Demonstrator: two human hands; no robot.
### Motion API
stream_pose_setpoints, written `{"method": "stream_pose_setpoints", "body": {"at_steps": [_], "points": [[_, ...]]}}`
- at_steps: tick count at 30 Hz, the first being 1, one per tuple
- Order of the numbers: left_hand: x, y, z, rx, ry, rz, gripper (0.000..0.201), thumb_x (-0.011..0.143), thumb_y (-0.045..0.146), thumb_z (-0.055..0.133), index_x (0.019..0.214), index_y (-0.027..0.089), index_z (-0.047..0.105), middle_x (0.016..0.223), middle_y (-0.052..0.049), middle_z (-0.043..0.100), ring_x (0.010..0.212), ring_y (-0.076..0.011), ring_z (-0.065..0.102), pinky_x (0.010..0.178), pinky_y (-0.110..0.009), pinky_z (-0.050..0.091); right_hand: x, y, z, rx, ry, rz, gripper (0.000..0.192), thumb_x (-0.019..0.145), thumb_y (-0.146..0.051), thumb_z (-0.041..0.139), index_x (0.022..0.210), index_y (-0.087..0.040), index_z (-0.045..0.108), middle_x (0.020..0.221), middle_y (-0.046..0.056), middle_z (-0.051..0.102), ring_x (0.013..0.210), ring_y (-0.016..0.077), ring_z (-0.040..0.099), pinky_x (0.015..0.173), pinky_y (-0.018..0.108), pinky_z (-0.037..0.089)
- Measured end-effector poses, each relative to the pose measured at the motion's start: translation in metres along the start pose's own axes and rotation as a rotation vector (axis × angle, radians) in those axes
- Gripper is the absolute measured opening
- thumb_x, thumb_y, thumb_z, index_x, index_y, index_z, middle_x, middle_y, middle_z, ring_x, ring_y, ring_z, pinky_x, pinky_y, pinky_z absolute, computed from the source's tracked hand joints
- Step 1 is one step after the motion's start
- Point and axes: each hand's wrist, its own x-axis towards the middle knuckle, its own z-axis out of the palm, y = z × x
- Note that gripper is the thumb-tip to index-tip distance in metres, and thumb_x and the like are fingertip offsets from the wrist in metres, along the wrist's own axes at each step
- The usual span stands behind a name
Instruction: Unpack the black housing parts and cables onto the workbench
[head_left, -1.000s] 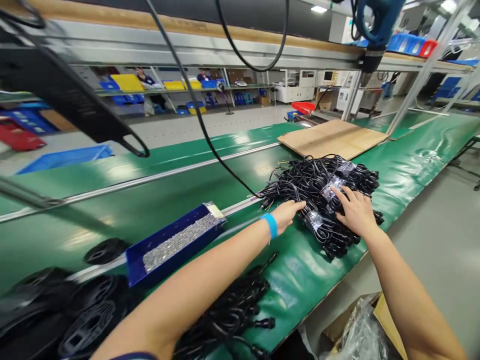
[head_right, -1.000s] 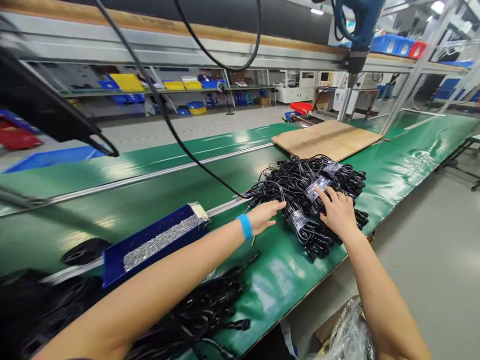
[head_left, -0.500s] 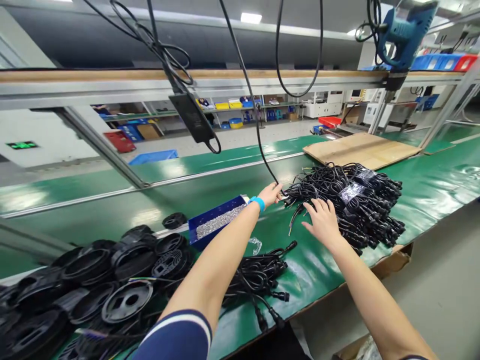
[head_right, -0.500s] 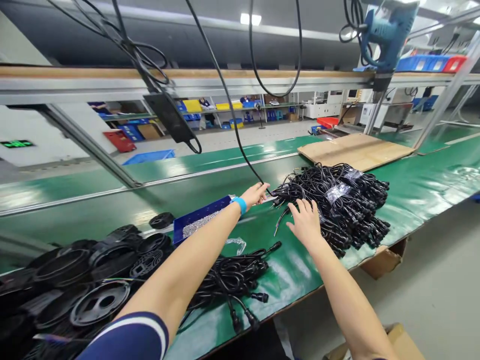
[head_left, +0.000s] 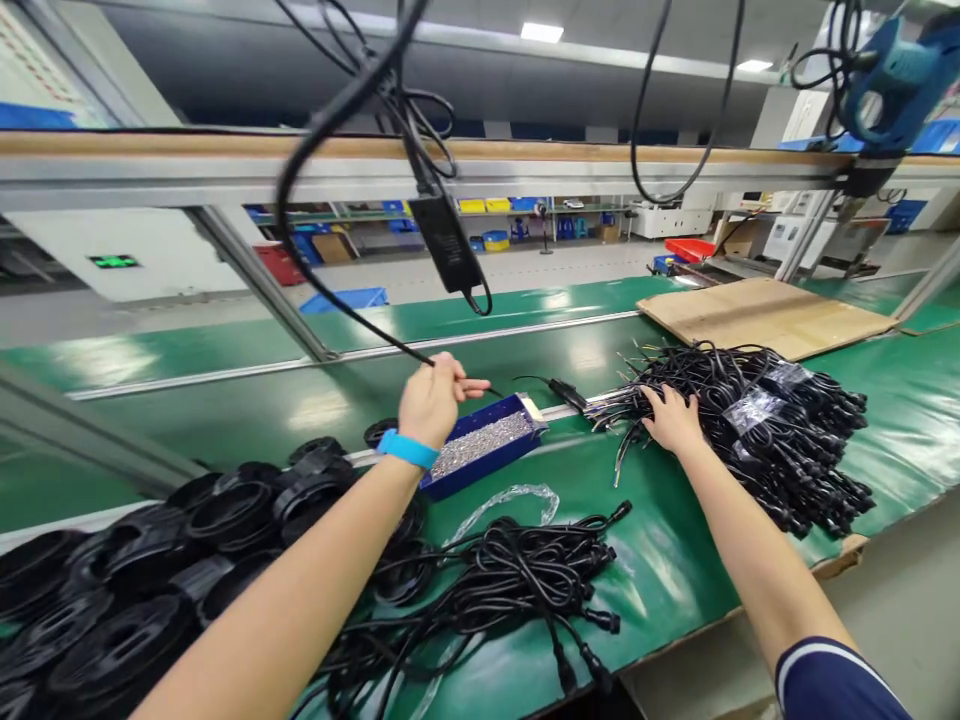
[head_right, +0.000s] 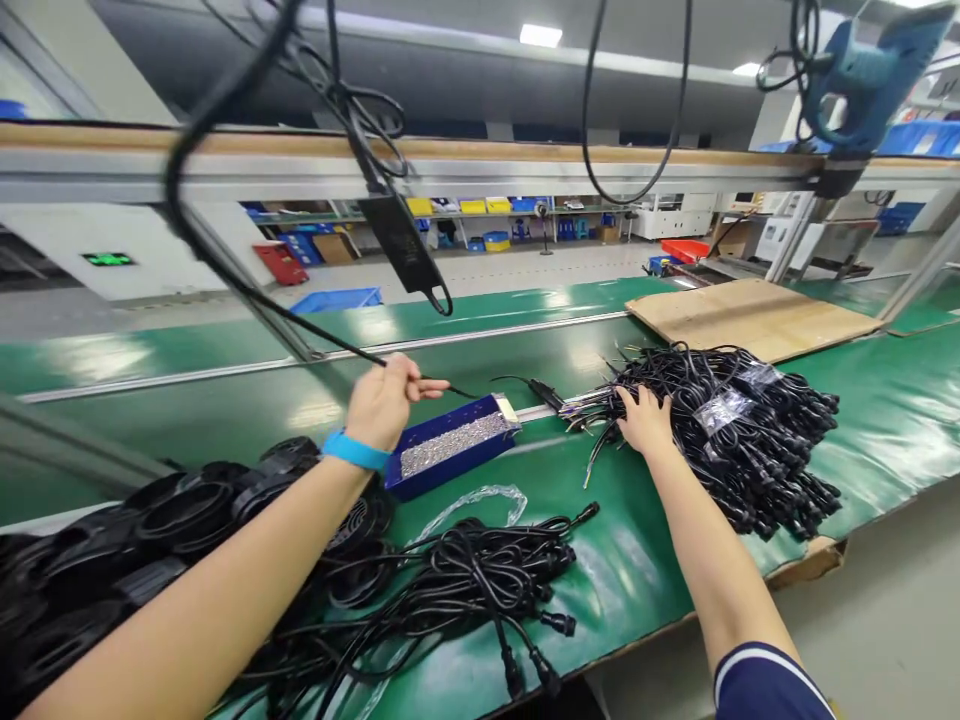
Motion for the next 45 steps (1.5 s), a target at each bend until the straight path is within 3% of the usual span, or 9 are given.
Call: {"method": "stream_pose_setpoints", "body": {"at_steps": [4,7,15,18,22,30,36,39,45], "points": [[-0.028,-0.016,-0.01,0.041,-0.181,-0.326,0.044,0.096,0.05,0.049,0.12,0.013,0.052,0.076,-0.005,0.068,0.086,-0.0221,0.073,0.08,-0.035,0.059,-0.026,-0.027,-0.022,0.253,0.196,-0.06,0.043,0.096,-0.035,0.05,0.136,-0.019,0.053,0.14,0.016,0.054,0.128,0.0294,0.049,0.111,0.054,0.027],[-0.066,-0.02,-0.034,0.165,-0.264,-0.473,0.075,0.094,0.045,0.054,0.152,0.014,0.017,0.129,-0.019,0.063,0.11,-0.0246,0.067,0.096,-0.043,0.054,-0.073,-0.065,-0.054,0.508,0.161,-0.236,0.036,0.097,-0.044,0.05,0.123,-0.021,0.061,0.123,0.011,0.066,0.114,0.0249,0.059,0.104,0.044,0.037],[-0.221,0.001,-0.087,0.871,-0.525,0.256,0.081,0.086,0.063,0.061,0.149,0.018,0.036,0.141,-0.018,0.055,0.131,-0.0334,0.051,0.105,-0.049,0.045,-0.179,-0.174,-0.106,0.415,-0.117,-0.587,0.112,0.064,-0.079,0.071,0.151,-0.018,0.037,0.147,0.021,0.047,0.132,0.0415,0.043,0.109,0.063,0.03],[-0.257,0.005,-0.079,0.893,-0.487,0.474,0.057,0.088,0.051,0.066,0.133,0.018,0.052,0.122,-0.013,0.066,0.122,-0.0291,0.057,0.103,-0.044,0.043,-0.178,-0.187,-0.098,0.317,-0.211,-0.568,0.087,0.075,-0.051,0.079,0.146,-0.014,0.044,0.139,0.022,0.054,0.122,0.0387,0.052,0.103,0.06,0.04],[-0.258,0.006,-0.072,0.901,-0.503,0.55,0.047,0.093,0.045,0.061,0.129,0.016,0.055,0.124,-0.014,0.065,0.124,-0.0294,0.055,0.105,-0.043,0.04,-0.164,-0.185,-0.095,0.446,-0.295,-0.61,0.047,0.086,-0.019,0.065,0.132,-0.016,0.055,0.127,0.012,0.063,0.116,0.0262,0.056,0.098,0.043,0.05],[-0.268,0.002,-0.093,1.116,-0.563,0.506,0.021,0.094,0.036,0.06,0.098,0.016,0.062,0.082,-0.006,0.066,0.071,-0.0218,0.06,0.064,-0.036,0.043,-0.151,-0.188,-0.097,0.316,-0.251,-0.59,0.055,0.092,-0.039,0.062,0.14,-0.016,0.049,0.135,0.014,0.057,0.12,0.032,0.051,0.095,0.049,0.047],[-0.28,0.016,-0.074,1.072,-0.303,0.585,0.04,0.091,0.03,0.065,0.128,0.017,0.055,0.117,-0.014,0.067,0.12,-0.0297,0.058,0.099,-0.043,0.044,-0.18,-0.191,-0.099,0.328,0.008,-0.725,0.039,0.094,-0.015,0.052,0.133,-0.011,0.054,0.104,0.012,0.069,0.091,0.0255,0.059,0.082,0.042,0.049],[-0.258,0.014,-0.054,1.114,-0.413,0.685,0.044,0.097,0.021,0.05,0.141,0.02,0.047,0.127,-0.011,0.065,0.133,-0.028,0.05,0.111,-0.044,0.036,-0.208,-0.19,-0.1,0.419,0.099,-0.805,0.041,0.094,-0.01,0.05,0.135,-0.012,0.052,0.109,0.013,0.069,0.091,0.024,0.061,0.08,0.039,0.051],[-0.24,-0.004,-0.048,1.059,-0.542,0.821,0.014,0.094,0.013,0.05,0.094,0.015,0.064,0.067,-0.001,0.056,0.062,-0.0187,0.055,0.063,-0.037,0.046,-0.23,-0.167,-0.105,0.768,0.096,-0.529,0.034,0.097,-0.025,0.055,0.13,-0.022,0.055,0.102,0.006,0.071,0.09,0.0199,0.065,0.081,0.036,0.053]]}}
